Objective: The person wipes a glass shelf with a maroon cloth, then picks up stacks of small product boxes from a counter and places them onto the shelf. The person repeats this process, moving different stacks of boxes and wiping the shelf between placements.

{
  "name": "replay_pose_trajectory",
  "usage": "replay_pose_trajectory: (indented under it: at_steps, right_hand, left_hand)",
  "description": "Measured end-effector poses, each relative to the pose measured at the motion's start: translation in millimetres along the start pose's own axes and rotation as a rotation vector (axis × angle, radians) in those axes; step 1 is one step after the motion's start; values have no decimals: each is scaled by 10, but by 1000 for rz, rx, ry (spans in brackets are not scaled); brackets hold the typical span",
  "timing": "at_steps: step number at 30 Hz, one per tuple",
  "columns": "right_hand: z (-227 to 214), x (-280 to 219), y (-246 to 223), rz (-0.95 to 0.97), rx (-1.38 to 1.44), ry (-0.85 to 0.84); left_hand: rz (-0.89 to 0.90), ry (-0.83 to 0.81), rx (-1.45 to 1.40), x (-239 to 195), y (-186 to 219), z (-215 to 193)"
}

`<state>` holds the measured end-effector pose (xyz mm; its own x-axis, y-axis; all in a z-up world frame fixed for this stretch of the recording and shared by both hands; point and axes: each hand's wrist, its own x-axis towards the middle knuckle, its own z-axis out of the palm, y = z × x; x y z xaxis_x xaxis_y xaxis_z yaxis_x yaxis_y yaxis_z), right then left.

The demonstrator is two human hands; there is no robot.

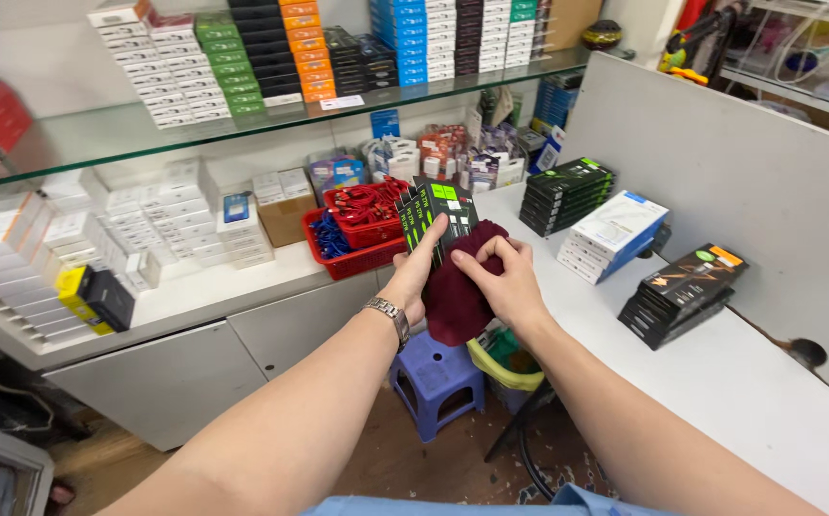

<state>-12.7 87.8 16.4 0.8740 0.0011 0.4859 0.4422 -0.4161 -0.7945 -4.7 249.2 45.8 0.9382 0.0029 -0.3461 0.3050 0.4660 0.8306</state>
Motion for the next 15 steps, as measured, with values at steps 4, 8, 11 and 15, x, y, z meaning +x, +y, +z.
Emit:
replay_pose_trajectory:
  at_steps: [4,8,11,15]
  right_hand:
    - [-179,32,-122,146,88,10]
    - [-425,-47,-379,92,64,37]
    - [-438,-195,-541,-389,-6,-219]
    - [-493,-573,-563,-431,-203,-264]
  left_hand:
    - [136,119,-1,-96,-36,-179]
    - [231,322,22,-247,-207,-227]
    - [338,450,65,-335,-384,-59]
    - [360,588,78,-652,-552,48]
